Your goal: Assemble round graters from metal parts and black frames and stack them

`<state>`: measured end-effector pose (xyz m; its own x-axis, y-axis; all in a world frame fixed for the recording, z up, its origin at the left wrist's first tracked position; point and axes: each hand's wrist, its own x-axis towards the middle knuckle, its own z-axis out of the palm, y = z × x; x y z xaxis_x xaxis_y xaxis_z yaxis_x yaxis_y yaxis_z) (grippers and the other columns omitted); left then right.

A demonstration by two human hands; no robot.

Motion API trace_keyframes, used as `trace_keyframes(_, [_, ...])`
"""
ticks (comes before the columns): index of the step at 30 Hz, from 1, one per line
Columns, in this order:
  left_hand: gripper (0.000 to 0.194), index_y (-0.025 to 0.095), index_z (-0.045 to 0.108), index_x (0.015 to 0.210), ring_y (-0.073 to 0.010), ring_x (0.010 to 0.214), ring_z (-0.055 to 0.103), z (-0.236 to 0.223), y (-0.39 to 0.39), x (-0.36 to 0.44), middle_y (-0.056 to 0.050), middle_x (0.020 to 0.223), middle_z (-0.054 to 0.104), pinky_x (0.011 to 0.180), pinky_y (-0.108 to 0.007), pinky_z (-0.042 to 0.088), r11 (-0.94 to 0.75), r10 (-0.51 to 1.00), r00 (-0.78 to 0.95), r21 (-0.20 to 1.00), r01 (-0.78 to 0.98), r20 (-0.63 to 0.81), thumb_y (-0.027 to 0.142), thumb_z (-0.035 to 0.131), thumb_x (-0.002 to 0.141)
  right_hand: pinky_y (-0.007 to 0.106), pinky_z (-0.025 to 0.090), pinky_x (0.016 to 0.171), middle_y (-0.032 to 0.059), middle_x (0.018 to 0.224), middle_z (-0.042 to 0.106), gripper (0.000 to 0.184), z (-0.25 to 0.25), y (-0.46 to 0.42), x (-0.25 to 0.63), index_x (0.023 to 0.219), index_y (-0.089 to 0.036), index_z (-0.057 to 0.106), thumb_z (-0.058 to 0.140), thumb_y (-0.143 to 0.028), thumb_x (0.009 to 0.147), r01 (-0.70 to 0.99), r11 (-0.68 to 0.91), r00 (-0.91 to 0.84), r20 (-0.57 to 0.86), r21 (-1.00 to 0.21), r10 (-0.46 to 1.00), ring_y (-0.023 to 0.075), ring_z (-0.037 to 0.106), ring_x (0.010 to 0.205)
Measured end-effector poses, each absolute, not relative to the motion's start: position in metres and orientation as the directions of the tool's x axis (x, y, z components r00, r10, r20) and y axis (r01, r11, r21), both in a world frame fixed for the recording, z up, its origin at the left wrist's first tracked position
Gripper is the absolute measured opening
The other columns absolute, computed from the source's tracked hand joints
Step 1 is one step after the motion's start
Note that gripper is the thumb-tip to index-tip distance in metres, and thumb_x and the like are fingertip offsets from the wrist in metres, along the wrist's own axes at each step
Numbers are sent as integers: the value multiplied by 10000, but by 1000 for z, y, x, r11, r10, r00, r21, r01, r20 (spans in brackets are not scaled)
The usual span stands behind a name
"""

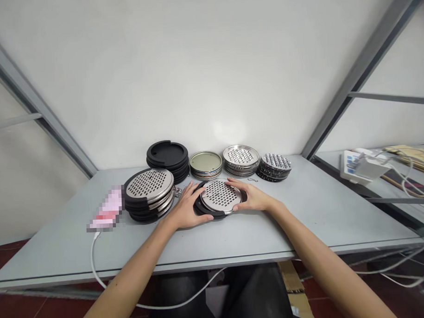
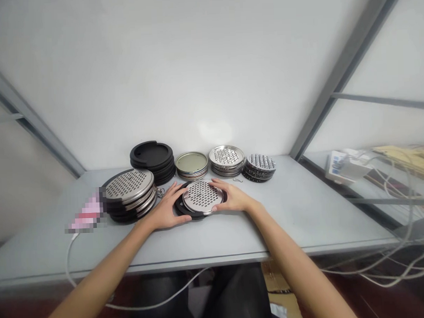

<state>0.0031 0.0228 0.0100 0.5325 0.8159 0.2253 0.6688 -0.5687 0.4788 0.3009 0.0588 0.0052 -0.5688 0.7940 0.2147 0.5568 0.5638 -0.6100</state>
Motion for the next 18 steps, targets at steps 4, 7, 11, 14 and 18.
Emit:
trace_keyframes(4, [941, 188, 362, 1443, -359, 1439, 196, 12, 22, 4, -161, 1531, 271, 1166, -533, 230, -559, 821, 529, 491, 668, 216, 568, 750, 675, 539, 287, 1134, 158, 1509, 368, 965, 6, 56, 298, 1393, -195, 478, 803, -582, 571, 547, 567, -565, 228, -616, 793, 368, 380, 1366])
trace_keyframes(7, [949, 173, 364, 1444, -351, 1434, 215, 13, 21, 5, -167, 1534, 254, 1169, -511, 237, -557, 822, 531, 487, 673, 207, 565, 752, 672, 540, 285, 1133, 165, 1496, 389, 958, 7, 54, 293, 1366, -191, 512, 812, -589, 548, 532, 570, -567, 237, -626, 789, 377, 377, 1366])
trace_keyframes(11, [959, 189, 351, 1452, -349, 1445, 178, 12, 21, 5, -150, 1547, 238, 1173, -515, 219, -560, 818, 542, 487, 671, 194, 572, 751, 669, 533, 277, 1138, 177, 1489, 397, 972, 7, 52, 287, 1360, -182, 518, 821, -590, 531, 500, 592, -592, 250, -632, 767, 374, 348, 1383])
trace_keyframes(14, [992, 199, 314, 1470, -346, 1438, 203, 12, 21, 5, -144, 1545, 253, 1173, -510, 223, -572, 809, 550, 492, 656, 208, 565, 760, 663, 532, 277, 1139, 178, 1488, 397, 981, 6, 51, 286, 1367, -182, 507, 825, -585, 531, 488, 600, -597, 259, -634, 760, 370, 347, 1384])
trace_keyframes(18, [1035, 222, 253, 1495, -341, 1433, 222, 11, 22, 4, -135, 1547, 252, 1170, -495, 243, -583, 800, 555, 508, 634, 226, 575, 758, 663, 530, 290, 1134, 187, 1483, 402, 996, 3, 49, 286, 1360, -176, 513, 836, -579, 510, 498, 576, -564, 263, -648, 783, 377, 384, 1361])
